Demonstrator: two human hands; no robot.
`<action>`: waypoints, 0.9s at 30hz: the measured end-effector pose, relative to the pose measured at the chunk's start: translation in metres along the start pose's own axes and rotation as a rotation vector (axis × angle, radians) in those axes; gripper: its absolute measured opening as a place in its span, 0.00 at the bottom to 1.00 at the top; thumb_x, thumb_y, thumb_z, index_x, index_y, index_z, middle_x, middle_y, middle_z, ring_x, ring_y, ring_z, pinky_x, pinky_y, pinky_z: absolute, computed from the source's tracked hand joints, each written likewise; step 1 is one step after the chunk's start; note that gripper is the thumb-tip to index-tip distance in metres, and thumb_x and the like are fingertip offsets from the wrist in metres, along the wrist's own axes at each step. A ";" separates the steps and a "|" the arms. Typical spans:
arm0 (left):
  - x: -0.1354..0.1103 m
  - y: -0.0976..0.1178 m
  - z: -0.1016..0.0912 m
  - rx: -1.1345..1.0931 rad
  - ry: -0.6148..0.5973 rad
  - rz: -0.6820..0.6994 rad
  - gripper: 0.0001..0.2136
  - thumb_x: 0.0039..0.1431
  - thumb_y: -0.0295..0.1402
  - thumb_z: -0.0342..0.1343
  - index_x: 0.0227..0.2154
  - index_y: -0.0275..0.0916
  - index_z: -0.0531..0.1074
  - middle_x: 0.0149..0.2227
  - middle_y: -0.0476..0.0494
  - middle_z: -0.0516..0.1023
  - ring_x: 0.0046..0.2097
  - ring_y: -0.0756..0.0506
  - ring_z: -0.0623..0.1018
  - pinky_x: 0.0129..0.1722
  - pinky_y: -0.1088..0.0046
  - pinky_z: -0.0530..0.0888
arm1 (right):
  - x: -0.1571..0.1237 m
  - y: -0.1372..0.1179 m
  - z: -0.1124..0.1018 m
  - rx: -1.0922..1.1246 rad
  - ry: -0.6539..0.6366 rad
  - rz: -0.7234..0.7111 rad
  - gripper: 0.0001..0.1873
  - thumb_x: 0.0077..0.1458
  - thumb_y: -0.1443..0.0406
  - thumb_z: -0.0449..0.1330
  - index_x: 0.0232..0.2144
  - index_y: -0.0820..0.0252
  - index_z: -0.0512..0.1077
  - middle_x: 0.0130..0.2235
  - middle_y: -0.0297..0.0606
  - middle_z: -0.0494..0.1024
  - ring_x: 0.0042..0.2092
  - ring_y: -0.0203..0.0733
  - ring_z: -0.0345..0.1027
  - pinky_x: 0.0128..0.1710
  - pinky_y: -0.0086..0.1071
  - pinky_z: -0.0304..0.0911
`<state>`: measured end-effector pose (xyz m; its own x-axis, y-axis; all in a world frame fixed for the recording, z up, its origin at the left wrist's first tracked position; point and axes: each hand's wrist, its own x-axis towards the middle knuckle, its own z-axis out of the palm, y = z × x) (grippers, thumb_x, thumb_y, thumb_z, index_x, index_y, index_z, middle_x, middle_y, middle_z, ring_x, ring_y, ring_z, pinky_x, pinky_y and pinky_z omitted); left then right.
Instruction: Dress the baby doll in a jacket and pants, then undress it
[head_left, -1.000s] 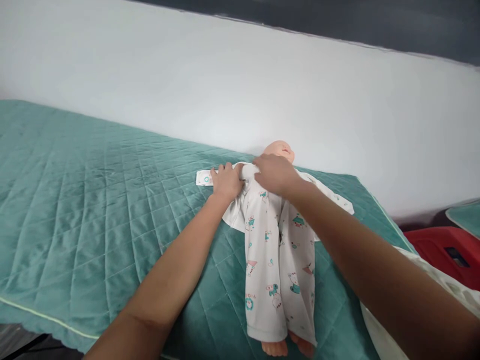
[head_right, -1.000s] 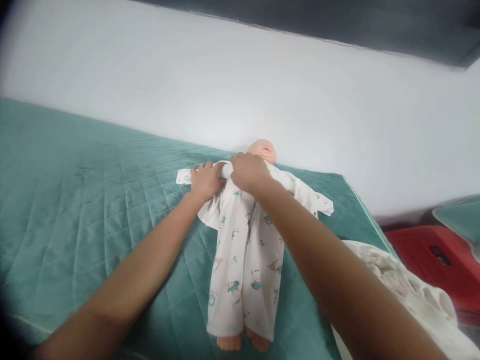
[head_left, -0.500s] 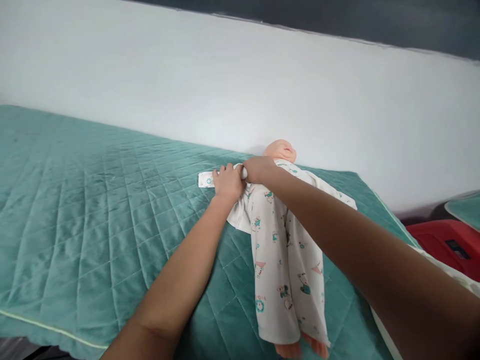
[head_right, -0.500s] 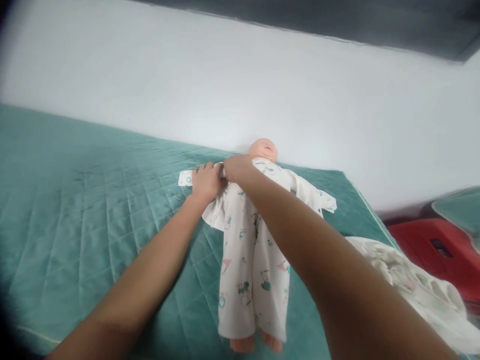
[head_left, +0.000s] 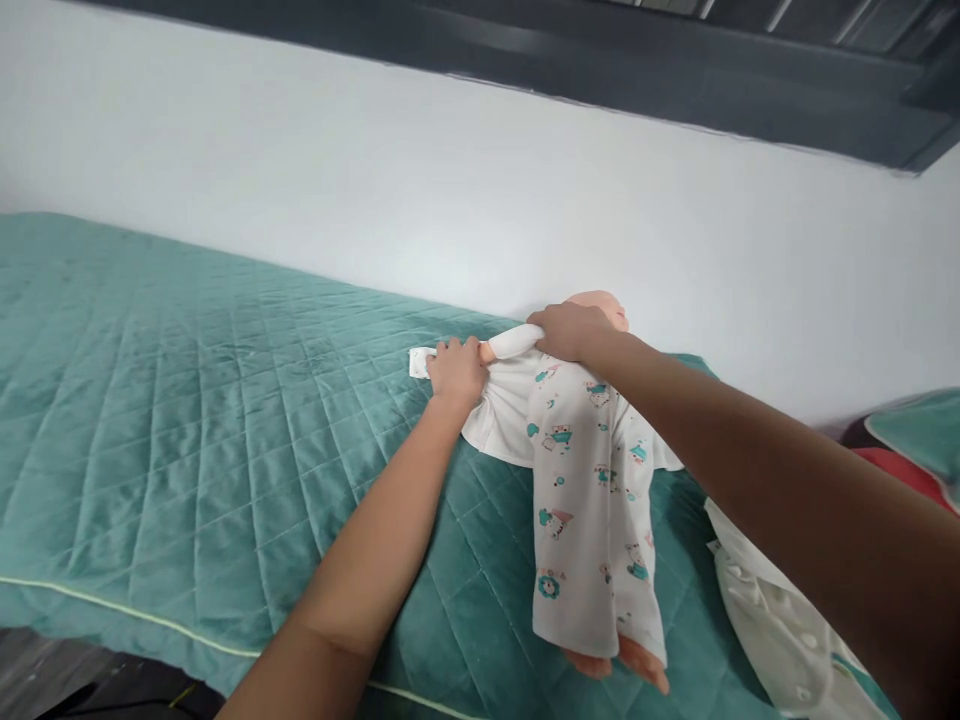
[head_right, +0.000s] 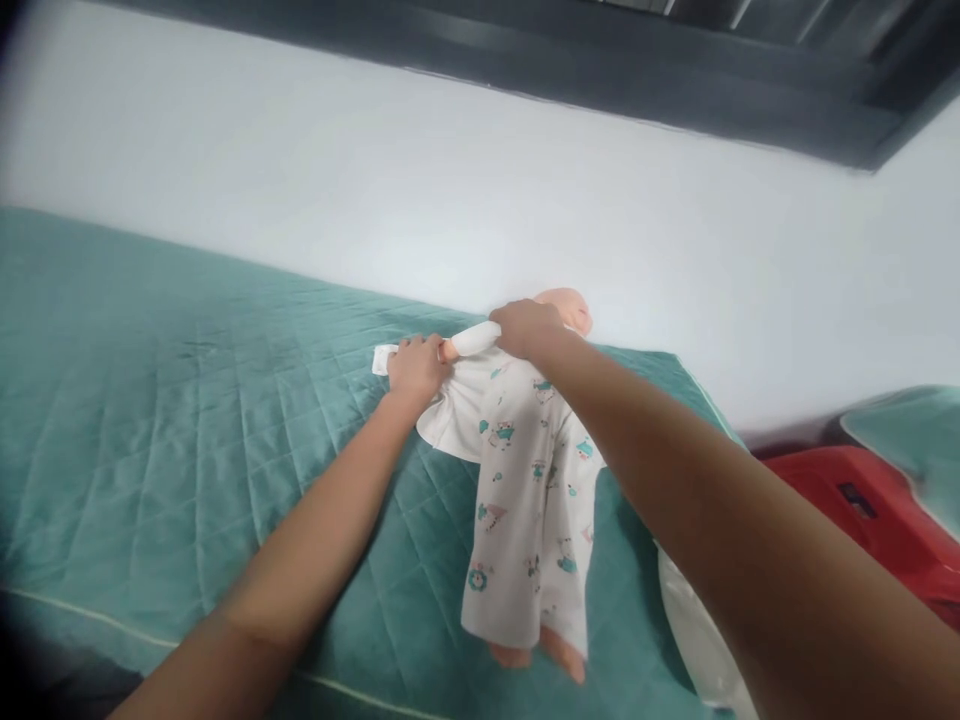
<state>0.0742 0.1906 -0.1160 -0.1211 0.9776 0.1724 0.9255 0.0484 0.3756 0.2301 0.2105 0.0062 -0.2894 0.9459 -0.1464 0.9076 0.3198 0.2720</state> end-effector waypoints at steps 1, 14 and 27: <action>0.000 0.000 0.000 -0.004 0.006 0.000 0.14 0.63 0.35 0.53 0.50 0.45 0.72 0.53 0.36 0.76 0.57 0.33 0.72 0.52 0.52 0.70 | -0.002 0.001 -0.002 -0.001 0.000 0.002 0.17 0.59 0.65 0.55 0.49 0.52 0.76 0.49 0.43 0.81 0.48 0.54 0.74 0.42 0.42 0.65; 0.002 -0.003 -0.003 -0.053 -0.072 0.011 0.14 0.63 0.35 0.52 0.50 0.42 0.70 0.54 0.34 0.77 0.57 0.32 0.73 0.53 0.50 0.69 | -0.006 0.008 -0.003 -0.020 0.026 -0.035 0.16 0.59 0.63 0.56 0.48 0.52 0.77 0.49 0.43 0.81 0.50 0.56 0.73 0.43 0.42 0.64; 0.002 -0.007 -0.005 -0.097 -0.022 0.022 0.10 0.68 0.36 0.47 0.46 0.42 0.70 0.51 0.39 0.78 0.52 0.36 0.77 0.47 0.58 0.71 | -0.006 0.019 0.002 0.027 0.067 -0.018 0.19 0.59 0.63 0.55 0.52 0.52 0.74 0.51 0.42 0.80 0.52 0.53 0.72 0.44 0.40 0.64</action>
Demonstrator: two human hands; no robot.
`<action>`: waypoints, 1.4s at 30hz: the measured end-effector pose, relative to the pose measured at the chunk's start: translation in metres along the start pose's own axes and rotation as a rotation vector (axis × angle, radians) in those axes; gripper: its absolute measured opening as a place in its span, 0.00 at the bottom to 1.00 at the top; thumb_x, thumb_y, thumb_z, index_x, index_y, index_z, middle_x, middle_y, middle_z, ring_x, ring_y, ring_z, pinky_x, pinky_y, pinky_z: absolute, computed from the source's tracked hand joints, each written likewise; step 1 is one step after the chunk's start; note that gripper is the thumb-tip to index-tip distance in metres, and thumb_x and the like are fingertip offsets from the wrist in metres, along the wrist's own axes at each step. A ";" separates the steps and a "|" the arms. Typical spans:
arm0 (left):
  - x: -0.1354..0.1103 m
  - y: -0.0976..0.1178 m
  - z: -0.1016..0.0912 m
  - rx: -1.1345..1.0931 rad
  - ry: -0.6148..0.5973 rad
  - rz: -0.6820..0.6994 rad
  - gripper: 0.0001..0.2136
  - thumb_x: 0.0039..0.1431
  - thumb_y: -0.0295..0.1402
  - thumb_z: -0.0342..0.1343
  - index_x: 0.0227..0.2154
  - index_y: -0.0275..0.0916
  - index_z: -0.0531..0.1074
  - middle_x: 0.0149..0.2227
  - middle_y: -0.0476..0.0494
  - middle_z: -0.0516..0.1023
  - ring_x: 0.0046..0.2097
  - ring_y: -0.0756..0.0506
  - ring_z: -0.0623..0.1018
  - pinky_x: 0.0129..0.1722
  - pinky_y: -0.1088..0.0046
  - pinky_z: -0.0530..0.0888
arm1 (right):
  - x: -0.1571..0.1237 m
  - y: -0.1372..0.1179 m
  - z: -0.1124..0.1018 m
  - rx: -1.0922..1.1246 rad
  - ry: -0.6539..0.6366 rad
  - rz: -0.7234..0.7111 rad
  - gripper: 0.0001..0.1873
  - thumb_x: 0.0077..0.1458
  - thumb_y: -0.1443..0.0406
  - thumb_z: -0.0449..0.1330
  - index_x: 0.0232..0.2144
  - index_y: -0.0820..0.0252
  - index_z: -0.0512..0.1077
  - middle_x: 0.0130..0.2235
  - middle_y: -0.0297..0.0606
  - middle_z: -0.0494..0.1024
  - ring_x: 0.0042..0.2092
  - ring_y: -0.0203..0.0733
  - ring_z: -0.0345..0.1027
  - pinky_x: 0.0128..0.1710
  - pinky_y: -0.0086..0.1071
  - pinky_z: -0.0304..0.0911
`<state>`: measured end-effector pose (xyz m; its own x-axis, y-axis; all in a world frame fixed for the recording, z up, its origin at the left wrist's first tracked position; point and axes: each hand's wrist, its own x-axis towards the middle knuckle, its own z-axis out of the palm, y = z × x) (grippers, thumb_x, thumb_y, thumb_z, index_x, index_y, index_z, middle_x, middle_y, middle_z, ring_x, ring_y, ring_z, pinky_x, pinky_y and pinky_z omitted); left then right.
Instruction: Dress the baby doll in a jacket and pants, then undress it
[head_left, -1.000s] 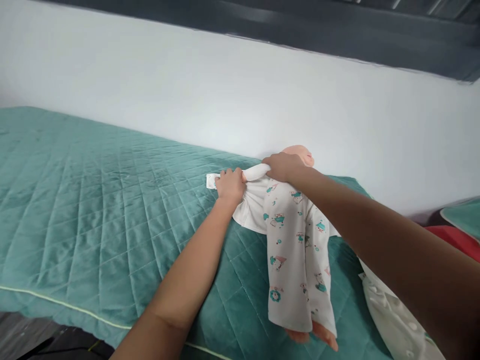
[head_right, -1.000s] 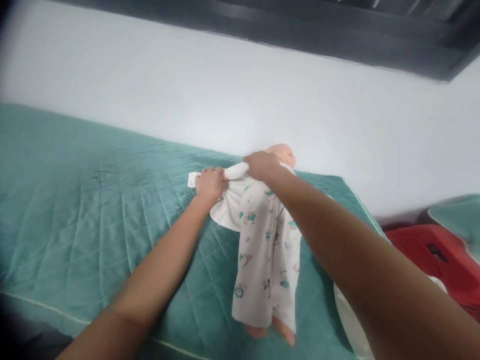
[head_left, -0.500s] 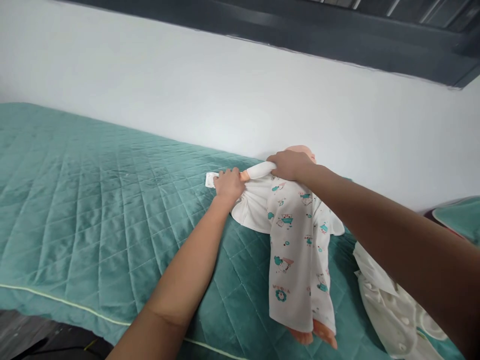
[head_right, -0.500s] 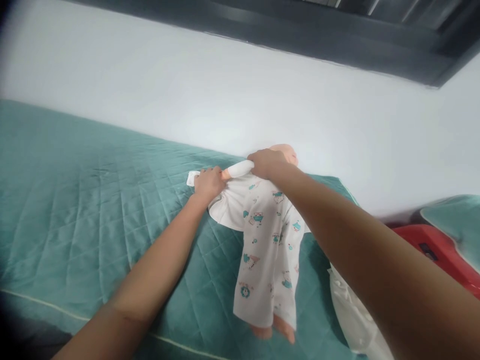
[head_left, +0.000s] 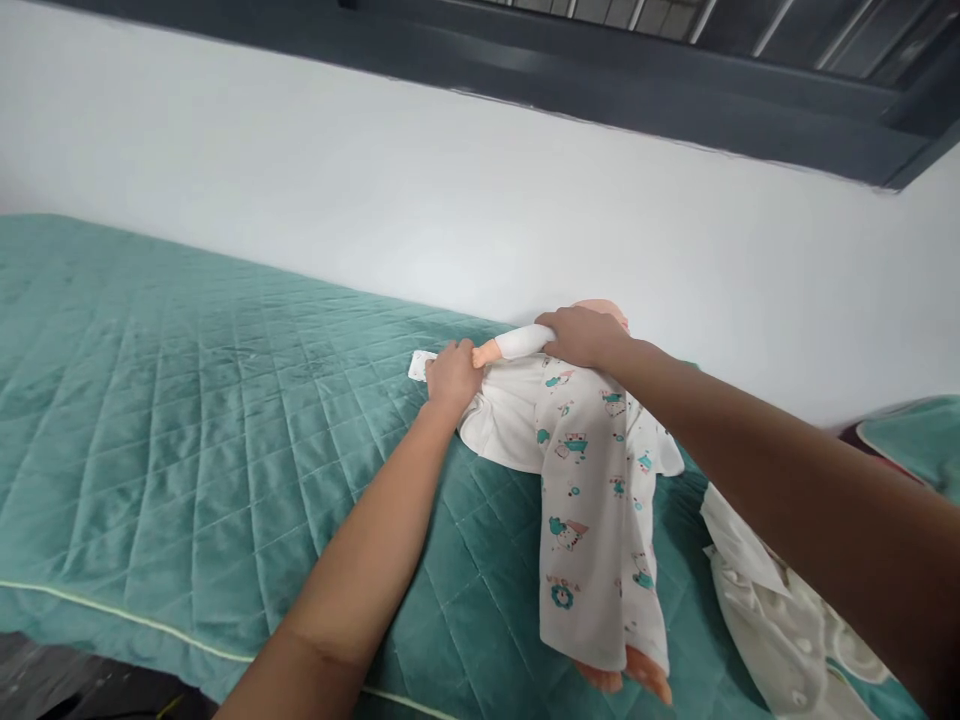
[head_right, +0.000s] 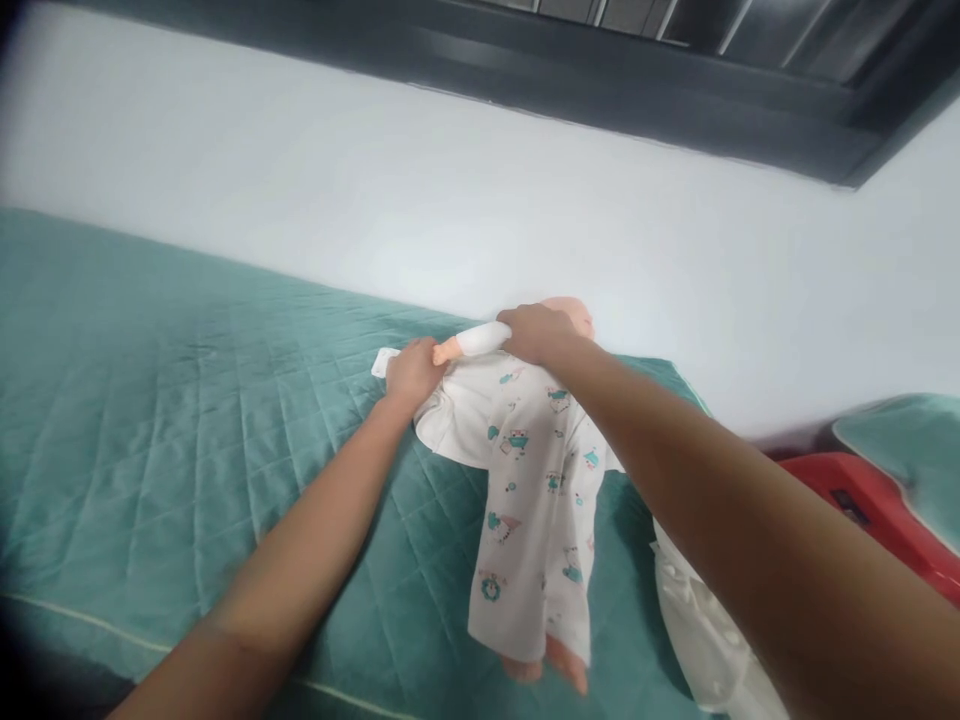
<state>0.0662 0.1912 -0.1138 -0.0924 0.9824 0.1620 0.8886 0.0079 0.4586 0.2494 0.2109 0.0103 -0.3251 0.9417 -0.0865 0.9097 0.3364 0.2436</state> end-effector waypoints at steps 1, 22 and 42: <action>-0.001 0.001 0.000 0.019 0.030 0.010 0.10 0.68 0.34 0.47 0.47 0.42 0.70 0.51 0.38 0.77 0.52 0.36 0.77 0.47 0.58 0.72 | 0.001 -0.002 0.002 0.013 0.002 0.003 0.20 0.59 0.63 0.56 0.53 0.52 0.73 0.52 0.42 0.79 0.52 0.53 0.72 0.44 0.40 0.64; 0.005 0.008 0.013 0.235 0.074 0.179 0.10 0.66 0.31 0.50 0.49 0.38 0.67 0.53 0.35 0.75 0.55 0.34 0.73 0.52 0.54 0.69 | -0.025 0.028 0.058 0.648 0.433 0.150 0.19 0.60 0.63 0.54 0.51 0.55 0.76 0.55 0.40 0.79 0.56 0.51 0.72 0.57 0.44 0.64; -0.037 0.103 -0.010 -0.211 0.141 0.481 0.17 0.66 0.27 0.42 0.50 0.43 0.72 0.55 0.46 0.77 0.58 0.46 0.74 0.61 0.67 0.69 | -0.073 0.104 0.152 0.616 0.450 0.630 0.23 0.60 0.65 0.50 0.54 0.60 0.74 0.53 0.47 0.80 0.55 0.55 0.70 0.58 0.45 0.57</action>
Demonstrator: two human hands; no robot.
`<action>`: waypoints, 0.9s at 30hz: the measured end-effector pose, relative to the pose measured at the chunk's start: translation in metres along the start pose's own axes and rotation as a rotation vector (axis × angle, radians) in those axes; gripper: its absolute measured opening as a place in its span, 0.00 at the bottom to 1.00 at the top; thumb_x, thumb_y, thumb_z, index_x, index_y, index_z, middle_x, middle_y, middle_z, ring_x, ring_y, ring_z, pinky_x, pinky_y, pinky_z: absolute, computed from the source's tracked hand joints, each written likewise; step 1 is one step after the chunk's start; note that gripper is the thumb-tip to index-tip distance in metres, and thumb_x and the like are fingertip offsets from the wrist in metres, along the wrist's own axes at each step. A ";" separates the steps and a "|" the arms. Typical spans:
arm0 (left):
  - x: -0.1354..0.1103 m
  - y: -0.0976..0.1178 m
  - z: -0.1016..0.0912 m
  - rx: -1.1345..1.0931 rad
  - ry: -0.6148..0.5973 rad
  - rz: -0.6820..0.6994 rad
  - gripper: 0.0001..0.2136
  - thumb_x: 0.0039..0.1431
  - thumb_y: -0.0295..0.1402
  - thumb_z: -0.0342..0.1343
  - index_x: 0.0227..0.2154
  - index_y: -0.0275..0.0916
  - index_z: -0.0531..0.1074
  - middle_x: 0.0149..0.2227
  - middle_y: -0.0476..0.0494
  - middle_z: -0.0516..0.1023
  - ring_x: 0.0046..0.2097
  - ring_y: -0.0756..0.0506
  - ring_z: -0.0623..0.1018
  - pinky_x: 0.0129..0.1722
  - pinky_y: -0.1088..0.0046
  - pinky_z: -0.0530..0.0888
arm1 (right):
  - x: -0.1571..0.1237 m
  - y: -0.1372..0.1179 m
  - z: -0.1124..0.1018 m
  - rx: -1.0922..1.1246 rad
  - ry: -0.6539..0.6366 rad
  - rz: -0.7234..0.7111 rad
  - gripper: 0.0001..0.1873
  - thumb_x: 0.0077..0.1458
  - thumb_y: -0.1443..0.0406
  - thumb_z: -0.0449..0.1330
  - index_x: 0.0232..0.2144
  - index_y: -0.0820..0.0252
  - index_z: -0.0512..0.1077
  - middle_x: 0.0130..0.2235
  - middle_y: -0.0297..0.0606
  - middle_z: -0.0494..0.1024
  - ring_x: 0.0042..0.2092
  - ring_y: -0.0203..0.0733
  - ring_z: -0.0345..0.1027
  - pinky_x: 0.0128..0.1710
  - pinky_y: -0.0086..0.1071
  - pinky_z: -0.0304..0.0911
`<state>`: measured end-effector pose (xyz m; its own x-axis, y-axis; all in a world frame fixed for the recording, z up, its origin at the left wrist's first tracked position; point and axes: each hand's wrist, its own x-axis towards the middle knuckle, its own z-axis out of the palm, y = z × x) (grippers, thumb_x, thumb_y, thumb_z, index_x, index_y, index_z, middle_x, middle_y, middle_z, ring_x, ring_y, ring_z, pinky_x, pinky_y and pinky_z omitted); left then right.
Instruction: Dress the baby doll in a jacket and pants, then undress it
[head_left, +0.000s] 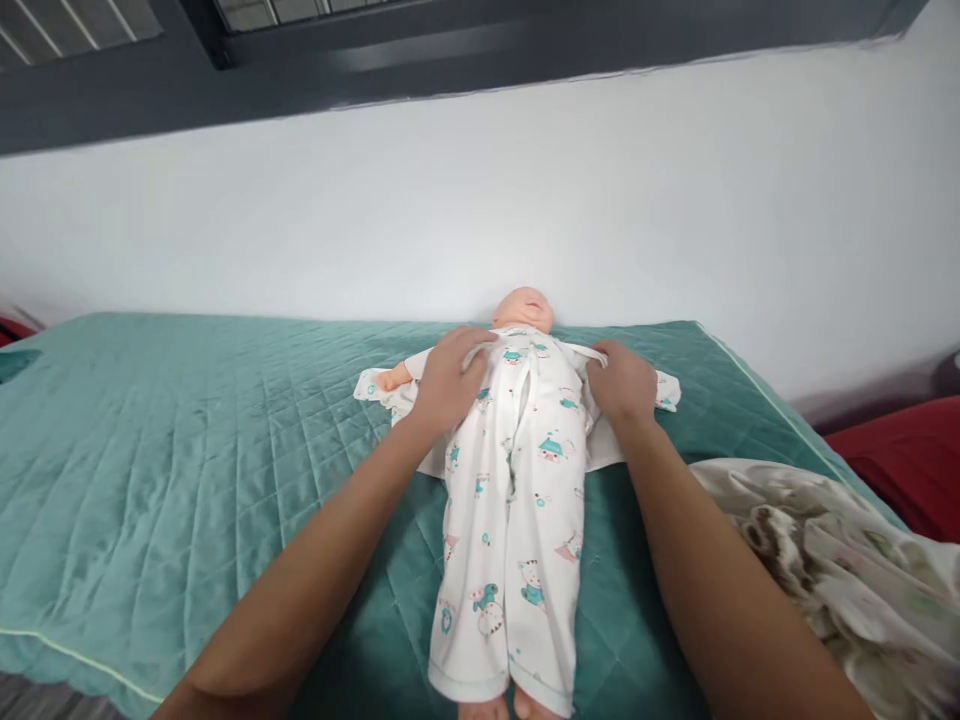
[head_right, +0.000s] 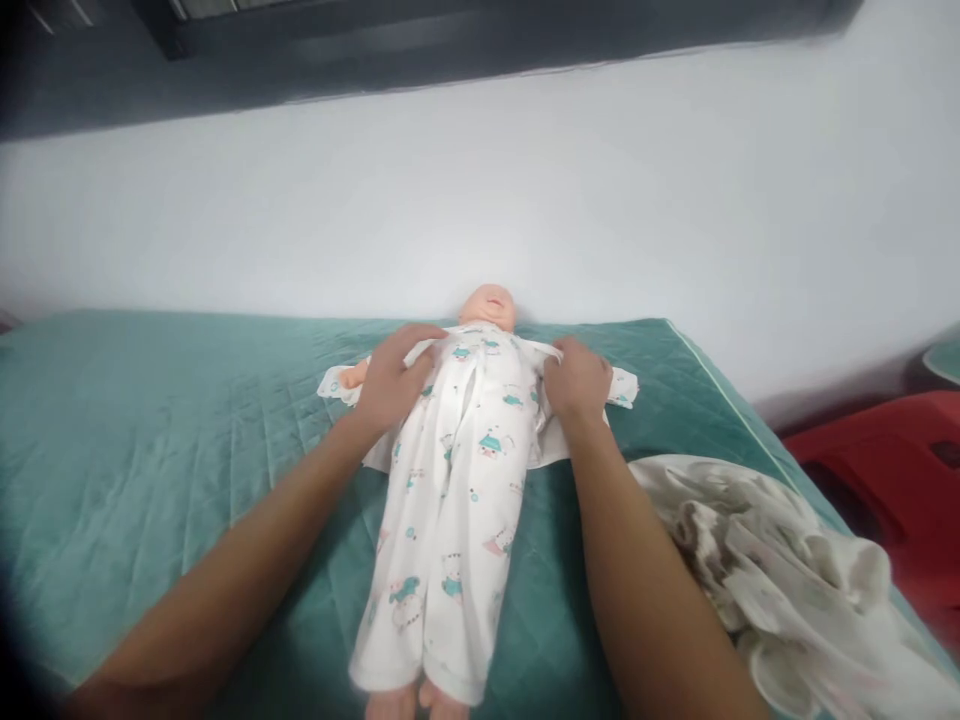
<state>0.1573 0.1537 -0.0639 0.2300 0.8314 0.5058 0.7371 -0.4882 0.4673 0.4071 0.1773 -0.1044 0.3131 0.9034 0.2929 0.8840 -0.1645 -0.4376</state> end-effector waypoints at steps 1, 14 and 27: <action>0.010 0.014 0.001 0.011 -0.088 0.022 0.17 0.67 0.28 0.42 0.49 0.43 0.73 0.55 0.47 0.77 0.58 0.46 0.74 0.61 0.67 0.69 | -0.001 0.000 0.000 -0.004 0.000 0.007 0.22 0.60 0.64 0.50 0.53 0.60 0.74 0.52 0.48 0.80 0.55 0.55 0.70 0.59 0.46 0.55; 0.098 0.110 0.086 0.548 -0.812 0.096 0.21 0.56 0.29 0.61 0.53 0.38 0.76 0.56 0.33 0.77 0.53 0.36 0.78 0.52 0.62 0.74 | -0.010 -0.006 -0.005 -0.070 -0.077 -0.029 0.19 0.66 0.62 0.47 0.50 0.59 0.74 0.54 0.49 0.78 0.59 0.60 0.65 0.63 0.57 0.45; 0.108 0.093 0.089 0.704 -0.703 -0.027 0.26 0.52 0.31 0.65 0.56 0.38 0.73 0.57 0.28 0.75 0.54 0.34 0.77 0.49 0.60 0.74 | -0.001 0.004 -0.008 0.052 -0.068 0.141 0.22 0.65 0.63 0.46 0.53 0.58 0.74 0.52 0.50 0.80 0.58 0.55 0.67 0.63 0.53 0.46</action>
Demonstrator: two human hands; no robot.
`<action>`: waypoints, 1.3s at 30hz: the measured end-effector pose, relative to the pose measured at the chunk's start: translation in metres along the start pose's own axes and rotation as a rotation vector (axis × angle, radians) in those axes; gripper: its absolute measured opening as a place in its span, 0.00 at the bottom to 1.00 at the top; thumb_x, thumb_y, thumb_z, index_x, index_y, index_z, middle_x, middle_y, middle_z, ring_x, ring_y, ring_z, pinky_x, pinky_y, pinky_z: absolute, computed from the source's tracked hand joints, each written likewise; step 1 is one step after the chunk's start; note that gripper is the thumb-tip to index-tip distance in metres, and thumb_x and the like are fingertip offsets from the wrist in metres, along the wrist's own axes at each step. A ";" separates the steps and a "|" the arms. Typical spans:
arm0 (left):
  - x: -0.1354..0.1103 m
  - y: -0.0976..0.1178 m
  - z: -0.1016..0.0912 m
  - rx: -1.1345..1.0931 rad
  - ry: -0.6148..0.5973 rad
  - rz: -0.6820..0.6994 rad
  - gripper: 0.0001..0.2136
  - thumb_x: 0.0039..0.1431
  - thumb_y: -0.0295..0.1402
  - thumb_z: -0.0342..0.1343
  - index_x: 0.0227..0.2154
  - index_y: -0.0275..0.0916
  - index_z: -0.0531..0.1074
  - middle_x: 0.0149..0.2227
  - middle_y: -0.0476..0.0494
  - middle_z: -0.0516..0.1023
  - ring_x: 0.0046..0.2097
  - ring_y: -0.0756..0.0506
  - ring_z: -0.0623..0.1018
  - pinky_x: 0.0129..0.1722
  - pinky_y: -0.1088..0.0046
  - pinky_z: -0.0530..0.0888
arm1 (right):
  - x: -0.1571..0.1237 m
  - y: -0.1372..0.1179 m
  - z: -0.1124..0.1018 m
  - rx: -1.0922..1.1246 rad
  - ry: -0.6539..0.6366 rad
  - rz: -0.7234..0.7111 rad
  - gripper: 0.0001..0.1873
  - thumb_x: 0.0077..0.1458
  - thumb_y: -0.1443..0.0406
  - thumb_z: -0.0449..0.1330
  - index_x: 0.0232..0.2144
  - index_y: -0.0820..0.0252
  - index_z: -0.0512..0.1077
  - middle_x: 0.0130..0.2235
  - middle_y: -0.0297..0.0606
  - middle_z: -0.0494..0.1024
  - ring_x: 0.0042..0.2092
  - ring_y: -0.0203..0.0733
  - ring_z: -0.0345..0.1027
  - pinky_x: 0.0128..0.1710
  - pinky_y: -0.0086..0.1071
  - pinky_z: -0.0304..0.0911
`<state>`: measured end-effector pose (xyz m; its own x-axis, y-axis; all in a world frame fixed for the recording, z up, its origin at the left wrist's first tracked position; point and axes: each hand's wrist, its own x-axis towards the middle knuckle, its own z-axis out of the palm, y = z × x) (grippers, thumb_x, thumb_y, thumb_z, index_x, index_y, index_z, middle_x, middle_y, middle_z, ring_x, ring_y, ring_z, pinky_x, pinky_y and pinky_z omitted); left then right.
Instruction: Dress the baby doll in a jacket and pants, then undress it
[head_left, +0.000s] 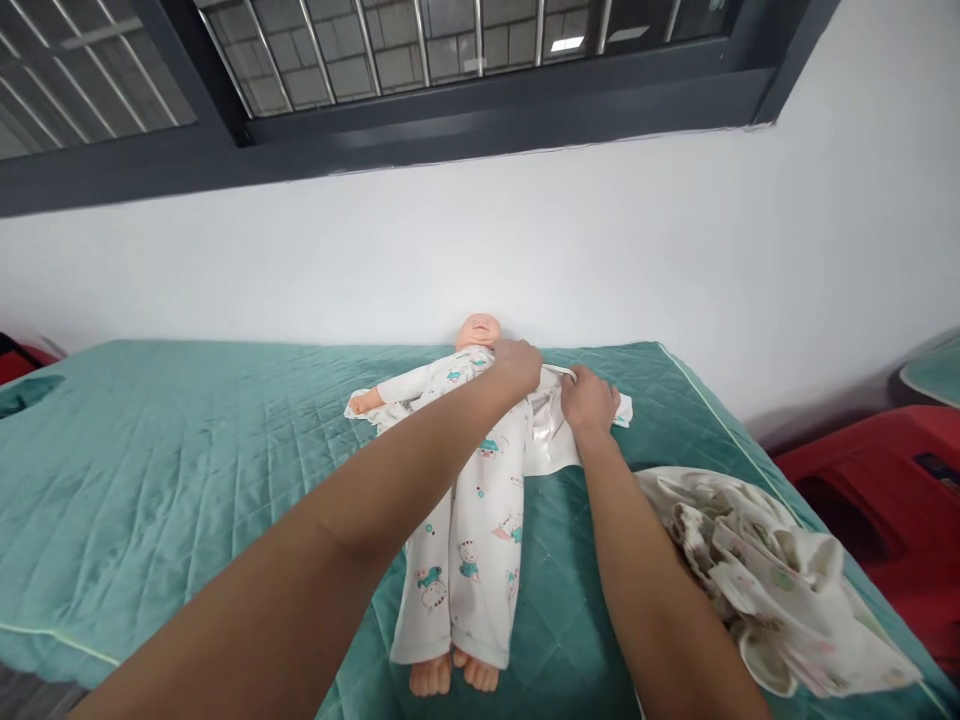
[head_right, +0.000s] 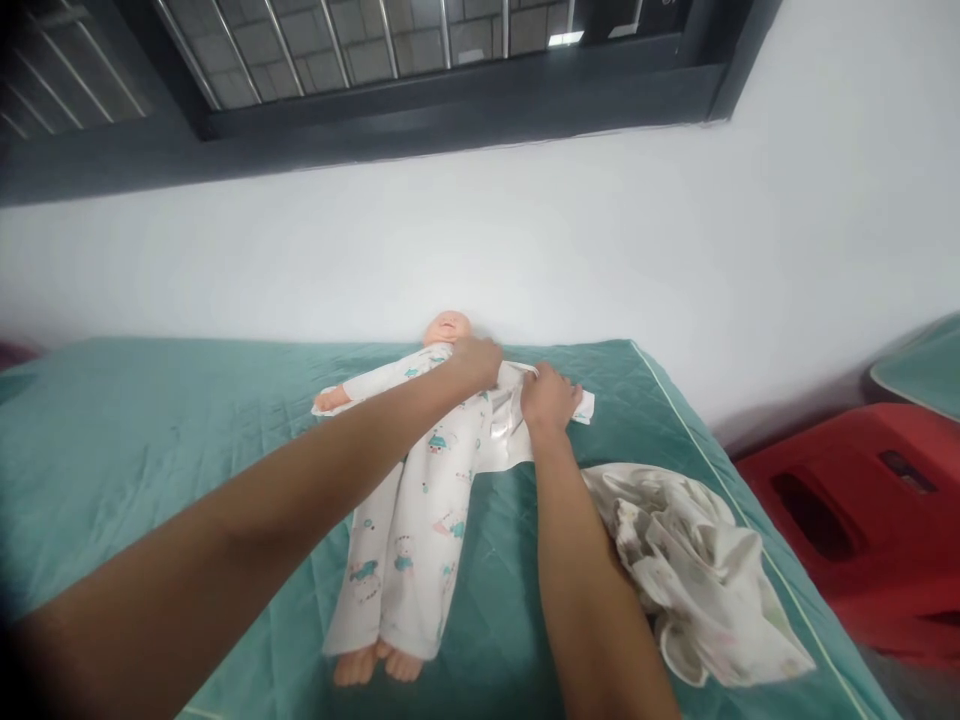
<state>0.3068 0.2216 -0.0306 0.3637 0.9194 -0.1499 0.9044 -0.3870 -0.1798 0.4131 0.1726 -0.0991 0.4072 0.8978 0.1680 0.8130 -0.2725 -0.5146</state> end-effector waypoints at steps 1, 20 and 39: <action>0.000 -0.001 0.001 0.004 0.004 0.004 0.26 0.53 0.31 0.65 0.56 0.37 0.73 0.57 0.28 0.75 0.54 0.34 0.77 0.49 0.60 0.74 | 0.001 0.000 0.001 0.006 -0.006 0.005 0.22 0.65 0.63 0.46 0.53 0.58 0.74 0.52 0.50 0.80 0.58 0.54 0.68 0.63 0.52 0.47; -0.002 0.008 0.019 -0.007 0.045 0.348 0.14 0.61 0.27 0.56 0.49 0.36 0.76 0.54 0.34 0.78 0.54 0.37 0.77 0.51 0.63 0.74 | 0.004 0.000 0.001 0.033 -0.066 0.041 0.22 0.63 0.60 0.49 0.51 0.56 0.77 0.52 0.48 0.81 0.57 0.56 0.71 0.63 0.52 0.48; 0.007 -0.012 -0.004 0.124 -0.026 0.278 0.16 0.50 0.28 0.63 0.44 0.37 0.80 0.46 0.31 0.82 0.50 0.32 0.80 0.50 0.60 0.73 | 0.001 0.008 0.000 0.157 0.016 0.093 0.20 0.64 0.62 0.48 0.49 0.62 0.76 0.52 0.53 0.79 0.56 0.56 0.70 0.55 0.44 0.60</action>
<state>0.2997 0.2333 -0.0260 0.5864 0.7754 -0.2344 0.7361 -0.6309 -0.2453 0.4203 0.1716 -0.1031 0.4853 0.8652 0.1259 0.6970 -0.2959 -0.6532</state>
